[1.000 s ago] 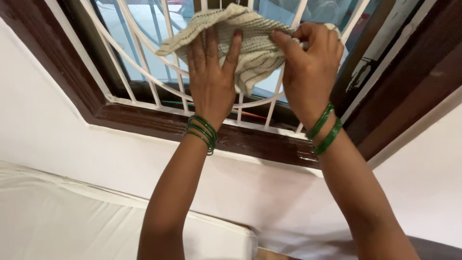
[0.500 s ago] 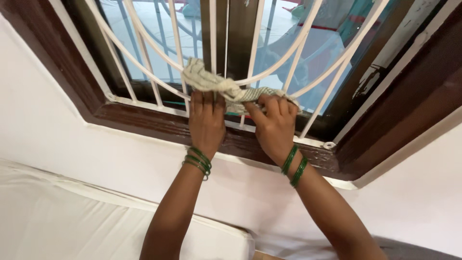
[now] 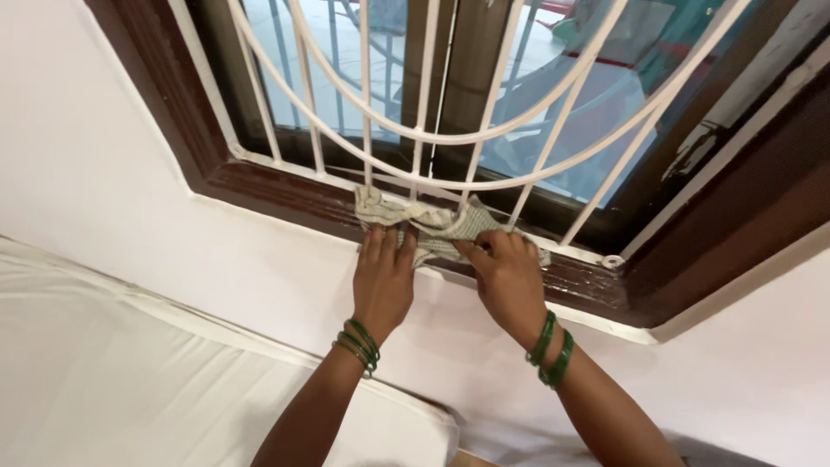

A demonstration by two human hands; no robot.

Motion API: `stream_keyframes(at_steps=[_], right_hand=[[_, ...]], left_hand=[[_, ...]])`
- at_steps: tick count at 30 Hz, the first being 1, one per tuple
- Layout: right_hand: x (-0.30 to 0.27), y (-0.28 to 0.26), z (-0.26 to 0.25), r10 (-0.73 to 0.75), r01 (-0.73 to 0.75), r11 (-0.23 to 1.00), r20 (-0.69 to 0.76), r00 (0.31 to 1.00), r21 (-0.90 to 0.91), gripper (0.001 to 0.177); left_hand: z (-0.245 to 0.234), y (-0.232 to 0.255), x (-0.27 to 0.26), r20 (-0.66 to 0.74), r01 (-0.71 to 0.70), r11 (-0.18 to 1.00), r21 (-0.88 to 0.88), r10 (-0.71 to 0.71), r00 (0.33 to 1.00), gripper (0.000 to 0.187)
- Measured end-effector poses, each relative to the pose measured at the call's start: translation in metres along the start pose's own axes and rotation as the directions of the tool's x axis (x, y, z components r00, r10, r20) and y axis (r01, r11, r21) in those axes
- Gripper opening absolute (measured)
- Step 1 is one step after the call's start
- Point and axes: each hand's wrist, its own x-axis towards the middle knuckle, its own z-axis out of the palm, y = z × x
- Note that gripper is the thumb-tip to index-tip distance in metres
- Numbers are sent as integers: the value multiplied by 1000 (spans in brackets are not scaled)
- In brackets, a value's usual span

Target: The person wipes the lower part of a window frame and the bottom edge of a white metal security grille with a cloth.

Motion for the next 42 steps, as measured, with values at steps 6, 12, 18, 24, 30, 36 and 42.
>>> stream_keyframes(at_steps=[6,12,18,24,30,36,42], right_hand=[[4,-21,9,-79,76,997,82,994,33,39],[44,-51,55,-216,215,976,20,976,32,43],[91,-89,107,-320,321,946,32,947,-46,48],[138,-131,163,-347,346,938,-25,938,-8,44],[159,-156,193,-316,318,948,-75,946,9,35],[151,-149,190,-302,303,952,-27,953,45,33],[120,-121,146,-286,285,958,3,958,39,39]], left_hand=[[-12,-15,-8,1,83,996,29,-83,997,46],[-31,-73,-2,14,196,970,147,-200,980,53],[-41,-146,1,-44,284,936,206,-282,959,52],[-58,-210,7,-108,348,901,259,-331,937,49],[-64,-224,10,-115,360,905,226,-342,933,52],[-61,-225,9,-119,360,887,288,-340,933,49],[-55,-199,-4,-69,292,901,321,-285,956,46]])
